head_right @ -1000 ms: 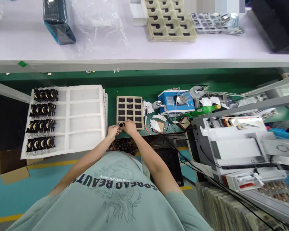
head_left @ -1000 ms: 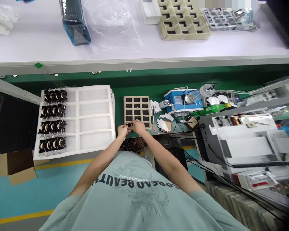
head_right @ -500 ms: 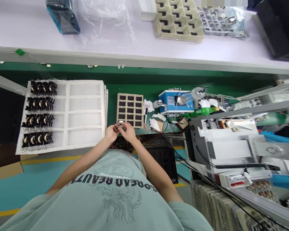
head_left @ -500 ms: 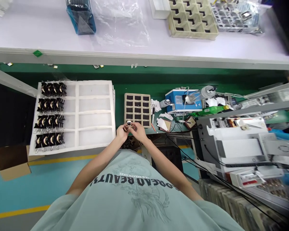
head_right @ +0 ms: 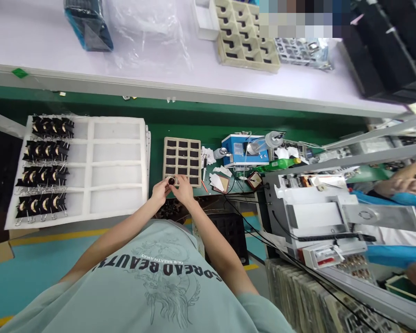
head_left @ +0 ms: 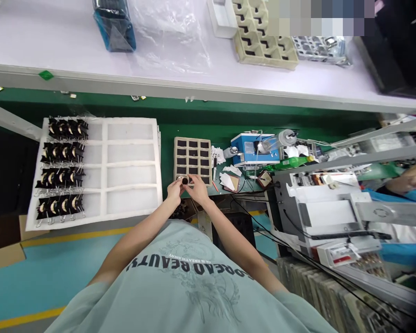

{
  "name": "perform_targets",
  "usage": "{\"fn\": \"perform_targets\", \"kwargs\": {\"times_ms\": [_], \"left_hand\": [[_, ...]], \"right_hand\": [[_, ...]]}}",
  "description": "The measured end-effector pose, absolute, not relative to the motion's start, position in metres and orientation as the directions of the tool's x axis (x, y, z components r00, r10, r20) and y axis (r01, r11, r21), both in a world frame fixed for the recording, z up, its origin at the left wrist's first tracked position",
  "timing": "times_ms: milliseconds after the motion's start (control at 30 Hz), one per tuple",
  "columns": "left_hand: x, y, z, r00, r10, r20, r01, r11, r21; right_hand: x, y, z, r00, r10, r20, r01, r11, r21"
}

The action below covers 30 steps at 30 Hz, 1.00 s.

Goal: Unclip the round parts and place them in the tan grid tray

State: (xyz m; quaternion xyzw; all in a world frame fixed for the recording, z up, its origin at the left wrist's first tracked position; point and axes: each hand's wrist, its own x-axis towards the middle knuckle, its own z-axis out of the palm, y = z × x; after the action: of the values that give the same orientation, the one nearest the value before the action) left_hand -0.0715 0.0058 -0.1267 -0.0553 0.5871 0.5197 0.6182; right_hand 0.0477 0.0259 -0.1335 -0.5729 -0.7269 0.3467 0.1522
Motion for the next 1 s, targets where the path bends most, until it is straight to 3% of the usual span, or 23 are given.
{"fn": "perform_targets", "kwargs": {"times_ms": [133, 300, 567, 667, 767, 867, 1000], "left_hand": [[-0.07, 0.012, -0.13, -0.236, 0.561, -0.793, -0.712, 0.455, 0.534], [-0.074, -0.003, -0.124, -0.284, 0.518, -0.807, -0.704, 0.458, 0.542], [-0.122, -0.077, -0.081, -0.189, 0.772, -0.607, -0.521, 0.445, 0.728], [-0.15, -0.097, -0.065, -0.223, 0.798, -0.56, -0.456, 0.422, 0.783], [-0.171, -0.111, -0.052, -0.258, 0.818, -0.514, -0.339, 0.422, 0.841], [-0.186, -0.121, -0.043, -0.336, 0.819, -0.465, -0.219, 0.412, 0.884], [-0.213, -0.137, -0.045, -0.423, 0.829, -0.366, 0.048, 0.424, 0.904]], "right_hand": [[0.046, 0.036, -0.135, -0.442, 0.882, -0.163, 0.765, 0.276, -0.582], [0.041, 0.071, -0.149, -0.46, 0.845, -0.271, 0.804, 0.268, -0.531], [0.015, 0.127, -0.172, -0.571, 0.621, -0.537, 0.82, 0.461, -0.339], [0.011, 0.122, -0.174, -0.513, 0.675, -0.531, 0.856, 0.445, -0.261], [0.013, 0.103, -0.177, -0.456, 0.782, -0.425, 0.89, 0.394, -0.23], [0.017, 0.082, -0.183, -0.375, 0.884, -0.28, 0.911, 0.296, -0.287], [0.024, 0.068, -0.192, -0.252, 0.938, -0.237, 0.906, 0.143, -0.398]]}}
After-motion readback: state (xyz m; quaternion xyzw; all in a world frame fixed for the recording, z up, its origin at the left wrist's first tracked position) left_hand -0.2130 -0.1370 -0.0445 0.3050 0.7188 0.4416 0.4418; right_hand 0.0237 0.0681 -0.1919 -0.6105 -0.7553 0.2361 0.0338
